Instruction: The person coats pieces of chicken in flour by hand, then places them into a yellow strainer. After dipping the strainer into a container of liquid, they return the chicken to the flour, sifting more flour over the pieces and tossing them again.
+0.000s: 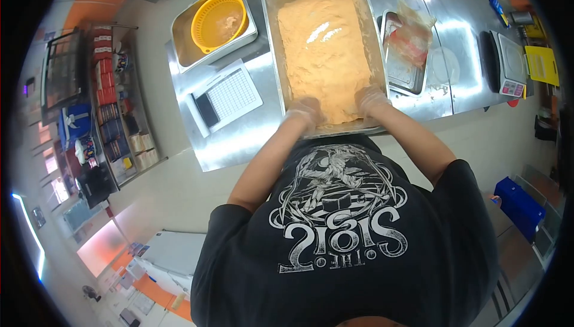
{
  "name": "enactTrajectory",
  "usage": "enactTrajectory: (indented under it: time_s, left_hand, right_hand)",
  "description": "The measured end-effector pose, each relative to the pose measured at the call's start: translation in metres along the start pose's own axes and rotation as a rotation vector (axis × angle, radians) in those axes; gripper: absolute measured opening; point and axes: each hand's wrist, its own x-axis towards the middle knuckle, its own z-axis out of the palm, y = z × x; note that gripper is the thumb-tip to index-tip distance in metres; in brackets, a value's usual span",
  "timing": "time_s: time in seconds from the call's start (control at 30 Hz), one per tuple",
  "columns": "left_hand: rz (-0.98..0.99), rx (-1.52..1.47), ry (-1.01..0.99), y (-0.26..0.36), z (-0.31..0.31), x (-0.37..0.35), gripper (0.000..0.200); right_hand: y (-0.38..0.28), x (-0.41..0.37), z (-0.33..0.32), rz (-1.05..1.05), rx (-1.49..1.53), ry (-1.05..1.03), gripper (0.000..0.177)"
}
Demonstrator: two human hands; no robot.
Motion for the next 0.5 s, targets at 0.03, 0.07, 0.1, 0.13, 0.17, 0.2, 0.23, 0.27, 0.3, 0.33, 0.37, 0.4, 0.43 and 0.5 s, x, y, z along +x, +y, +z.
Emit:
enactTrajectory:
  time_s: [0.03,0.07,0.1,0.13,0.17,0.2,0.23,0.27,0.3,0.33,0.37,0.4,0.43,0.5]
  left_hand:
    - [-0.046,0.023,-0.087,0.012,0.001,-0.005,0.033]
    - [-0.058,0.031,-0.089,0.016,0.011,0.000,0.031]
    - [-0.071,0.040,-0.086,0.014,0.028,0.013,0.030]
    - [-0.084,0.047,-0.082,0.012,0.042,0.024,0.029]
    - [-0.123,0.029,-0.054,0.009,0.052,0.032,0.028]
    - [-0.163,0.009,-0.027,0.009,0.056,0.036,0.027]
    - [-0.205,-0.013,-0.001,0.009,0.061,0.038,0.025]
    - [-0.189,-0.007,0.020,0.007,0.067,0.040,0.024]
    - [-0.175,0.000,0.043,0.008,0.065,0.036,0.022]
    - [-0.160,0.006,0.066,0.008,0.064,0.033,0.020]
    - [-0.173,-0.003,0.078,0.007,0.062,0.029,0.020]
    - [-0.184,-0.011,0.090,0.011,0.055,0.022,0.020]
    - [-0.195,-0.019,0.102,0.013,0.051,0.017,0.020]
    - [-0.184,-0.029,0.128,0.005,0.062,0.021,0.022]
  right_hand:
    - [-0.006,-0.006,0.001,-0.010,-0.006,-0.001,0.025]
    - [-0.010,-0.010,0.000,-0.019,-0.014,0.000,0.024]
    - [-0.010,-0.013,-0.004,-0.025,-0.025,0.003,0.023]
    - [-0.009,-0.012,0.001,-0.016,-0.010,0.025,0.023]
    - [-0.009,-0.008,0.009,-0.008,0.003,0.046,0.023]
    - [-0.009,-0.009,0.010,-0.002,0.017,0.065,0.023]
    - [-0.007,-0.011,0.011,-0.002,0.052,0.062,0.024]
    - [-0.004,-0.012,0.012,-0.004,0.084,0.060,0.024]
    - [-0.002,-0.015,0.009,-0.007,0.115,0.058,0.024]
    - [0.001,-0.016,0.007,-0.025,0.169,0.069,0.024]
    - [0.004,-0.017,0.005,-0.041,0.223,0.081,0.025]
    - [0.007,-0.019,0.003,-0.056,0.278,0.092,0.026]
    - [0.008,-0.025,-0.007,-0.077,0.312,0.081,0.027]
    - [0.006,-0.037,-0.024,-0.119,0.378,0.059,0.030]
